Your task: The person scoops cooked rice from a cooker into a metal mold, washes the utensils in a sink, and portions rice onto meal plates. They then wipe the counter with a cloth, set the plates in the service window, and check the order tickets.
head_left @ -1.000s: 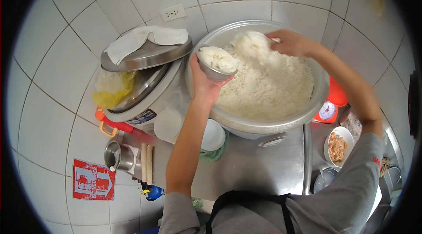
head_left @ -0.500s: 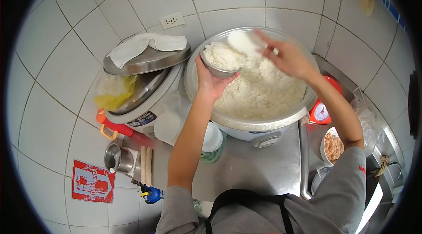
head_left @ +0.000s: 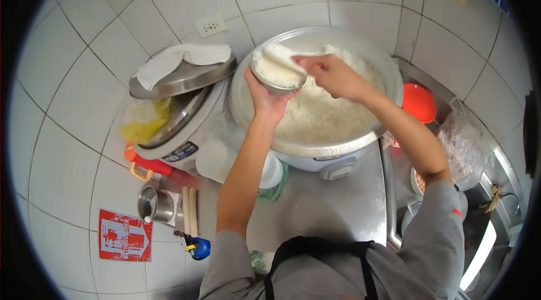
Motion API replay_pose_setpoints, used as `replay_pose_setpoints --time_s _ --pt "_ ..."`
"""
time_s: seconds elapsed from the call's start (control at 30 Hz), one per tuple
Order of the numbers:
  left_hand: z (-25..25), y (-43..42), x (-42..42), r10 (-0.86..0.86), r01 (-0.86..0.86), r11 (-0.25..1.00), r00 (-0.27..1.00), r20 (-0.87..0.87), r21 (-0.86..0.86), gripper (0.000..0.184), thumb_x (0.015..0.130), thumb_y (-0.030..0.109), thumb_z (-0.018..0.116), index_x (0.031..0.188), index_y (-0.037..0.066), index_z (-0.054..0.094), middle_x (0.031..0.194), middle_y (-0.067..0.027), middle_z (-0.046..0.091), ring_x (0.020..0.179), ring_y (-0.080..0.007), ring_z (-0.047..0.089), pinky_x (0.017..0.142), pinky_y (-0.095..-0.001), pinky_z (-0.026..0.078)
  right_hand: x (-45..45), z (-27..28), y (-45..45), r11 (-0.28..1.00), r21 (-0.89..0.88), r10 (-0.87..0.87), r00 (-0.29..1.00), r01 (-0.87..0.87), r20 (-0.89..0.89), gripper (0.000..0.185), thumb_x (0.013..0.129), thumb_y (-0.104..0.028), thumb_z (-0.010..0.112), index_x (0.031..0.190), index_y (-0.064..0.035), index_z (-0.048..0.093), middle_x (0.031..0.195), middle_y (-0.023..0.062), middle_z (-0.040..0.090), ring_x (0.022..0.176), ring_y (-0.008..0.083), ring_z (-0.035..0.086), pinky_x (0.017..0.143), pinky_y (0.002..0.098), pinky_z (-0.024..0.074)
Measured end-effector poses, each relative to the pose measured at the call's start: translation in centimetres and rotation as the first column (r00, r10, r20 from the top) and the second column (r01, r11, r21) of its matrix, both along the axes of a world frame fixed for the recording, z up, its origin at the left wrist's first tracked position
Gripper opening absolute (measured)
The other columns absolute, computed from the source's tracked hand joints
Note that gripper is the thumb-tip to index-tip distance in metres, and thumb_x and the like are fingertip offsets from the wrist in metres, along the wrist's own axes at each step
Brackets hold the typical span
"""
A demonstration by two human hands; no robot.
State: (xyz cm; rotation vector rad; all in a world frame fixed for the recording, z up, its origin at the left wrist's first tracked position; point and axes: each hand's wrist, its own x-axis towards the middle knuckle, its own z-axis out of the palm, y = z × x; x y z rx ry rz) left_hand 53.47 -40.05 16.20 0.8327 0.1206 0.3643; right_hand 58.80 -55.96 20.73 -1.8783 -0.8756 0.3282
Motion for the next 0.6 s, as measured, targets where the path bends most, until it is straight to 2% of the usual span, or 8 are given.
replay_pose_setpoints --time_s 0.03,0.07,0.17,0.27,0.37,0.47,0.57,0.6 --pt "0.3 0.0 -0.2 0.007 -0.007 1.0 1.0 -0.005 -0.03 0.06 0.082 0.057 0.025 0.119 0.014 0.045 0.123 -0.0092 0.044 0.108 -0.029 0.044 0.083 -0.0487 0.038 0.5 0.4 0.0 0.994 0.105 -0.029 0.993 0.041 -0.118 0.039 0.091 -0.036 0.04 0.119 -0.0137 0.055 0.055 -0.005 0.037 0.044 0.0046 0.028 0.036 0.022 0.025" --pt "0.2 -0.2 -0.5 0.012 -0.013 0.998 1.0 -0.021 -0.067 0.059 0.082 0.056 0.025 0.118 0.014 0.045 0.122 -0.0093 0.045 0.107 -0.0292 0.045 0.081 -0.0479 0.039 1.1 0.5 0.1 0.997 0.077 -0.011 0.991 0.021 -0.131 0.039 0.091 -0.036 0.04 0.119 -0.0135 0.055 0.056 -0.0042 0.037 0.043 0.0045 0.028 0.036 0.0219 0.0249" --pt "0.6 -0.8 -0.5 -0.058 0.058 0.998 0.998 -0.014 -0.008 0.058 0.082 0.055 0.026 0.118 0.013 0.045 0.121 -0.0104 0.045 0.105 -0.0298 0.045 0.078 -0.046 0.041 4.3 -0.3 1.2 0.998 -0.027 0.042 0.982 -0.048 -0.182 0.038 0.091 -0.035 0.04 0.116 -0.0118 0.056 0.059 -0.0018 0.039 0.045 0.0054 0.031 0.037 0.0216 0.0258" --pt "1.0 -0.5 -0.3 -0.109 0.11 0.994 0.994 -0.017 0.01 0.059 0.083 0.055 0.026 0.119 0.013 0.044 0.121 -0.0114 0.044 0.106 -0.0301 0.045 0.078 -0.0457 0.041 5.4 -1.7 1.7 0.993 0.085 0.074 0.992 -0.083 0.103 0.039 0.091 -0.035 0.04 0.116 -0.0091 0.056 0.066 0.0031 0.052 0.053 0.0108 0.044 0.046 0.0257 0.0383" --pt "0.5 -0.4 0.1 -0.09 0.089 0.996 0.995 -0.049 -0.012 0.059 0.083 0.056 0.026 0.12 0.013 0.043 0.123 -0.0115 0.043 0.106 -0.0304 0.045 0.078 -0.0461 0.041 4.3 -3.8 2.2 0.99 0.095 0.069 0.937 -0.108 0.344 0.04 0.09 -0.034 0.039 0.112 -0.0048 0.056 0.084 0.0157 0.063 0.075 0.0254 0.059 0.07 0.0357 0.0448" --pt "-0.1 -0.4 0.4 -0.111 0.098 0.986 0.989 -0.093 -0.132 0.061 0.083 0.058 0.025 0.12 0.013 0.042 0.122 -0.0113 0.043 0.104 -0.0293 0.046 0.077 -0.047 0.041 4.4 -4.2 2.0 0.998 -0.064 0.029 0.851 0.005 0.524 0.038 0.091 -0.034 0.038 0.111 -0.0085 0.057 0.085 0.021 0.061 0.082 0.0327 0.06 0.072 0.0384 0.0459" --pt "1.4 -1.1 0.1 0.063 -0.057 0.994 0.996 -0.063 0.095 0.06 0.082 0.058 0.026 0.119 0.014 0.043 0.121 -0.0098 0.044 0.104 -0.0277 0.046 0.079 -0.0471 0.039 3.8 0.7 1.5 0.992 0.096 0.052 0.966 -0.079 0.251 0.04 0.093 -0.035 0.036 0.116 -0.0087 0.055 0.099 0.0213 0.06 0.092 0.0331 0.058 0.078 0.0341 0.045" --pt "1.2 -0.9 0.5 0.09 -0.087 0.992 0.995 -0.033 0.087 0.06 0.081 0.058 0.026 0.119 0.015 0.043 0.121 -0.0091 0.044 0.104 -0.0271 0.046 0.081 -0.0472 0.039 3.0 0.1 2.1 0.997 0.07 0.018 0.959 -0.039 0.283 0.04 0.093 -0.035 0.036 0.117 -0.0089 0.054 0.099 0.0209 0.06 0.092 0.0321 0.058 0.078 0.0343 0.0452"
